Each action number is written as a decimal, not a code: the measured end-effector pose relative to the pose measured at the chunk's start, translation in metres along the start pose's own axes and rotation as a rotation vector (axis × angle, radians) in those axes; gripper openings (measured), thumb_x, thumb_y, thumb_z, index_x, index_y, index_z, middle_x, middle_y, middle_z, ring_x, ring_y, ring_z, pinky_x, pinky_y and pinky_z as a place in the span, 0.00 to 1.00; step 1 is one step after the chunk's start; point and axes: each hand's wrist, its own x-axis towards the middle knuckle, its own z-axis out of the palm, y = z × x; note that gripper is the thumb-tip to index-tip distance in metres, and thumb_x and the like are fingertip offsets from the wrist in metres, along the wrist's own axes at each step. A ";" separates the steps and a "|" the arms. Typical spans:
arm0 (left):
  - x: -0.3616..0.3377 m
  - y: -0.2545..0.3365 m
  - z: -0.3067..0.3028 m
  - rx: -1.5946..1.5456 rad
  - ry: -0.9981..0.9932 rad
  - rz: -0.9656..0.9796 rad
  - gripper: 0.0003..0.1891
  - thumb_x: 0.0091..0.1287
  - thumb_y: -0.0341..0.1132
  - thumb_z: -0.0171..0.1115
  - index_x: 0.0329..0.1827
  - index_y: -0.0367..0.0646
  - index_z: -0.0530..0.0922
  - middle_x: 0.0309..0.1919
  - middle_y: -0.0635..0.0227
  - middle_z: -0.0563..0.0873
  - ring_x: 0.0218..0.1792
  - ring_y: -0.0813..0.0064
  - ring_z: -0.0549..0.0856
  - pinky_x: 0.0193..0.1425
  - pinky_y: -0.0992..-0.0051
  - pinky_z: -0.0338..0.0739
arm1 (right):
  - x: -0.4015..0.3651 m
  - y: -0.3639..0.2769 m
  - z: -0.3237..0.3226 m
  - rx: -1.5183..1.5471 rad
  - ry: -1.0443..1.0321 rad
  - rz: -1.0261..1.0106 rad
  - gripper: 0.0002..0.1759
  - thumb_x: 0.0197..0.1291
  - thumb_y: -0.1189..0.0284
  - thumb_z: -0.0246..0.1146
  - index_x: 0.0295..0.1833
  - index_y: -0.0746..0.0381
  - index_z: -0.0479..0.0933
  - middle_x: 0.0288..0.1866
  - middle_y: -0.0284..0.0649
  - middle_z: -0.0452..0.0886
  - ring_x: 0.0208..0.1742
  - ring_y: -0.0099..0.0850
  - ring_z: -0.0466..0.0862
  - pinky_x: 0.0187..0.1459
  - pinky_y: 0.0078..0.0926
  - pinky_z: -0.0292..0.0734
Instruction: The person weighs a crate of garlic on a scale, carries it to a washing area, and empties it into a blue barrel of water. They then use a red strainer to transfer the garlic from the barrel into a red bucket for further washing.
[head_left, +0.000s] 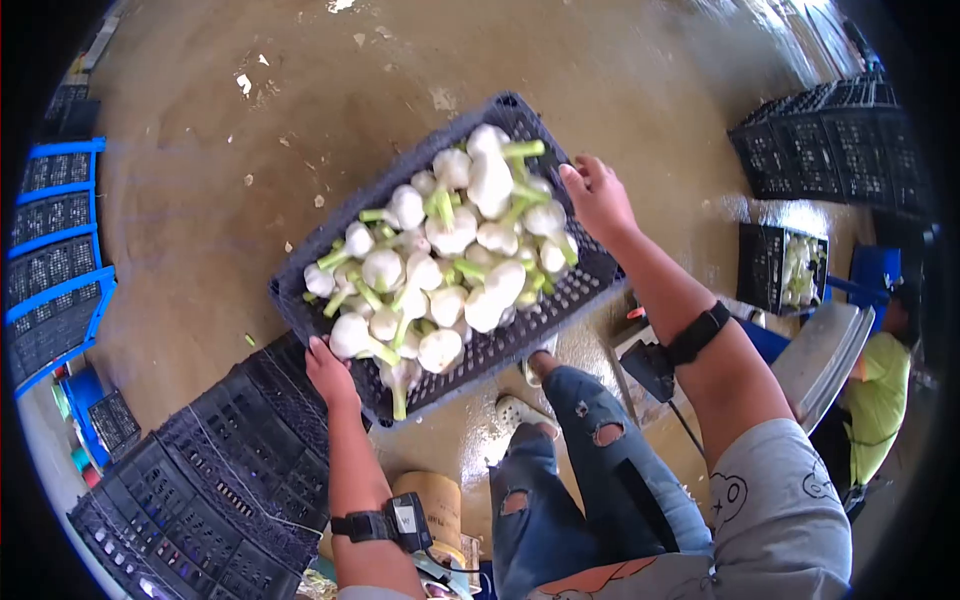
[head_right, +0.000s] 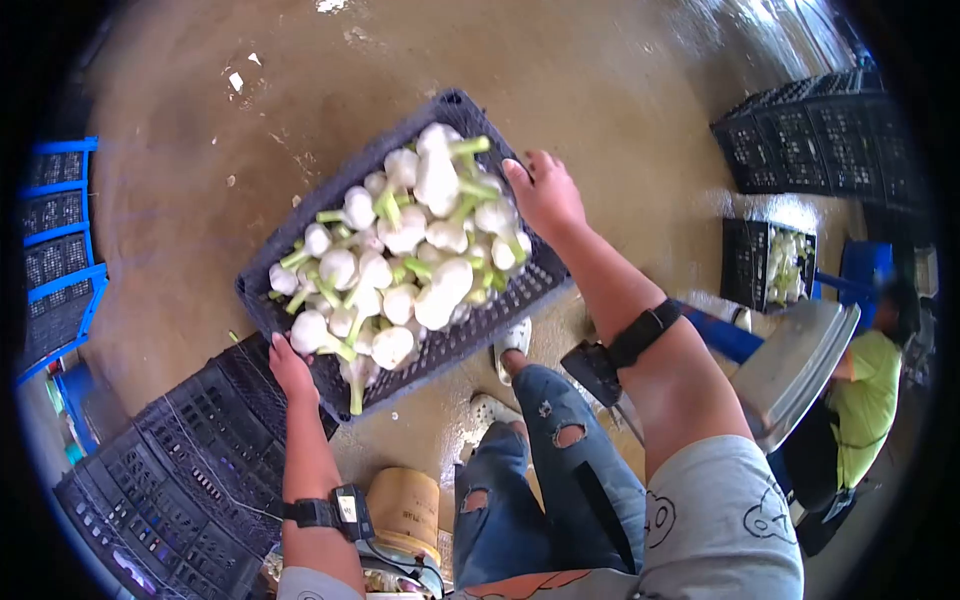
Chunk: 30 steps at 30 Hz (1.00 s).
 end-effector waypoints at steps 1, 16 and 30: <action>0.000 0.000 0.000 -0.026 -0.023 0.010 0.22 0.71 0.50 0.43 0.46 0.37 0.74 0.36 0.68 0.81 0.29 0.77 0.77 0.27 0.79 0.69 | -0.014 0.008 -0.005 -0.043 0.016 0.006 0.29 0.59 0.52 0.54 0.58 0.63 0.69 0.56 0.49 0.73 0.57 0.45 0.73 0.57 0.37 0.68; -0.063 -0.051 -0.024 -0.162 -0.243 -0.035 0.29 0.63 0.35 0.60 0.66 0.39 0.60 0.58 0.63 0.73 0.58 0.70 0.70 0.62 0.65 0.63 | -0.068 0.041 -0.012 -0.326 -0.098 -0.086 0.19 0.63 0.64 0.50 0.54 0.65 0.63 0.41 0.56 0.80 0.45 0.50 0.80 0.46 0.44 0.75; -0.066 -0.051 -0.017 0.004 -0.073 0.152 0.28 0.59 0.27 0.58 0.63 0.27 0.61 0.57 0.53 0.73 0.52 0.65 0.76 0.58 0.71 0.68 | -0.095 0.040 -0.015 -0.256 -0.026 0.023 0.15 0.62 0.61 0.51 0.50 0.57 0.66 0.42 0.49 0.80 0.47 0.49 0.79 0.46 0.45 0.74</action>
